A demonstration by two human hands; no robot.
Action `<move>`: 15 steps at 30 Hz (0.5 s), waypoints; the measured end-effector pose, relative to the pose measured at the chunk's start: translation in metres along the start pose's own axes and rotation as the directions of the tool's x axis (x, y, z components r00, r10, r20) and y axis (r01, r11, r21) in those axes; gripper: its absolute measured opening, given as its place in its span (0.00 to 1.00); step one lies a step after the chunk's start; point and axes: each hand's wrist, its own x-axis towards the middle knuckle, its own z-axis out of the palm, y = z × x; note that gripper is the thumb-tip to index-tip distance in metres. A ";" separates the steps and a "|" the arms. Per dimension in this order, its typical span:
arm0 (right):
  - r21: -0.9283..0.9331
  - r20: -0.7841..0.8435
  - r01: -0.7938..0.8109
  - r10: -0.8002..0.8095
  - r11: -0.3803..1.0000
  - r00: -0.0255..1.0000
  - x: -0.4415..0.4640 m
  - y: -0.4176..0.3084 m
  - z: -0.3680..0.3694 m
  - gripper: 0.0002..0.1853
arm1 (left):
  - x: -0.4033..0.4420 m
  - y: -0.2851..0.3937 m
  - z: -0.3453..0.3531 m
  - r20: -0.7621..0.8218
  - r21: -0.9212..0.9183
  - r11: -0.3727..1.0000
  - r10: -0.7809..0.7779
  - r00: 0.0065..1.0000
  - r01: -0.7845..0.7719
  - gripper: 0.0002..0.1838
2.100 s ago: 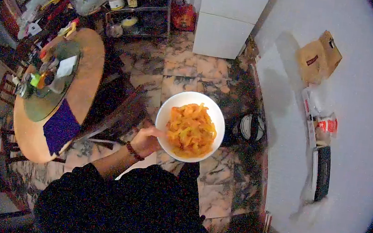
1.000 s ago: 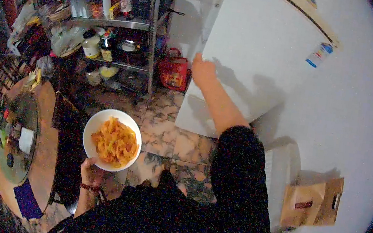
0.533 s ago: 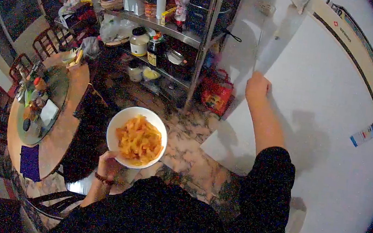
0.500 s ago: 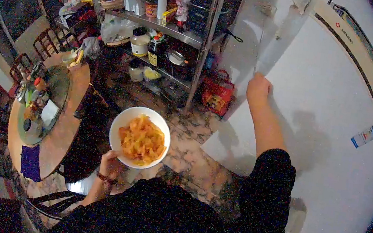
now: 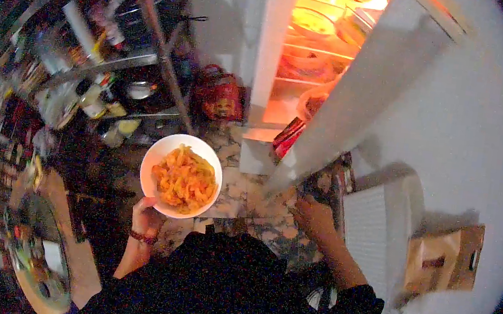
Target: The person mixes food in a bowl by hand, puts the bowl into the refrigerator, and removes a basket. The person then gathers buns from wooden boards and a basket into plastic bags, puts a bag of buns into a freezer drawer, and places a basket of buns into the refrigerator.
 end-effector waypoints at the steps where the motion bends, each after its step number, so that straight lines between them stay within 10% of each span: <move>1: 0.011 -0.004 -0.050 0.050 0.999 0.999 -0.029 -0.006 0.015 0.13 | 0.008 0.005 -0.010 0.015 0.024 0.999 -0.026 1.000 0.026 0.35; 4: 0.200 -0.275 -0.260 0.308 0.945 0.911 -0.091 -0.048 0.045 0.16 | 0.030 0.022 -0.031 0.084 0.079 0.985 -0.158 0.984 0.152 0.33; 6: 0.375 0.245 -0.653 0.609 0.658 0.755 -0.119 -0.084 0.041 0.22 | 0.035 0.038 -0.025 0.163 0.090 0.974 -0.221 0.962 0.208 0.31; 8: 0.463 0.019 -0.587 0.655 0.664 0.755 -0.148 -0.122 0.070 0.22 | 0.040 0.057 -0.027 0.209 0.151 0.952 -0.294 0.933 0.266 0.31; 10: 0.870 -0.188 -0.307 0.834 0.387 0.519 -0.154 -0.171 0.078 0.22 | 0.047 0.075 -0.032 0.294 0.185 0.938 -0.339 0.894 0.294 0.33; 11: 0.699 -0.058 -0.591 0.856 0.402 0.513 -0.164 -0.181 0.066 0.20 | 0.053 0.078 -0.033 0.355 0.208 0.928 -0.367 0.860 0.310 0.35; 15: 0.736 -0.190 -0.563 0.912 0.377 0.363 -0.241 -0.229 0.091 0.15 | 0.041 0.087 -0.031 0.416 0.235 0.895 -0.446 0.792 0.380 0.34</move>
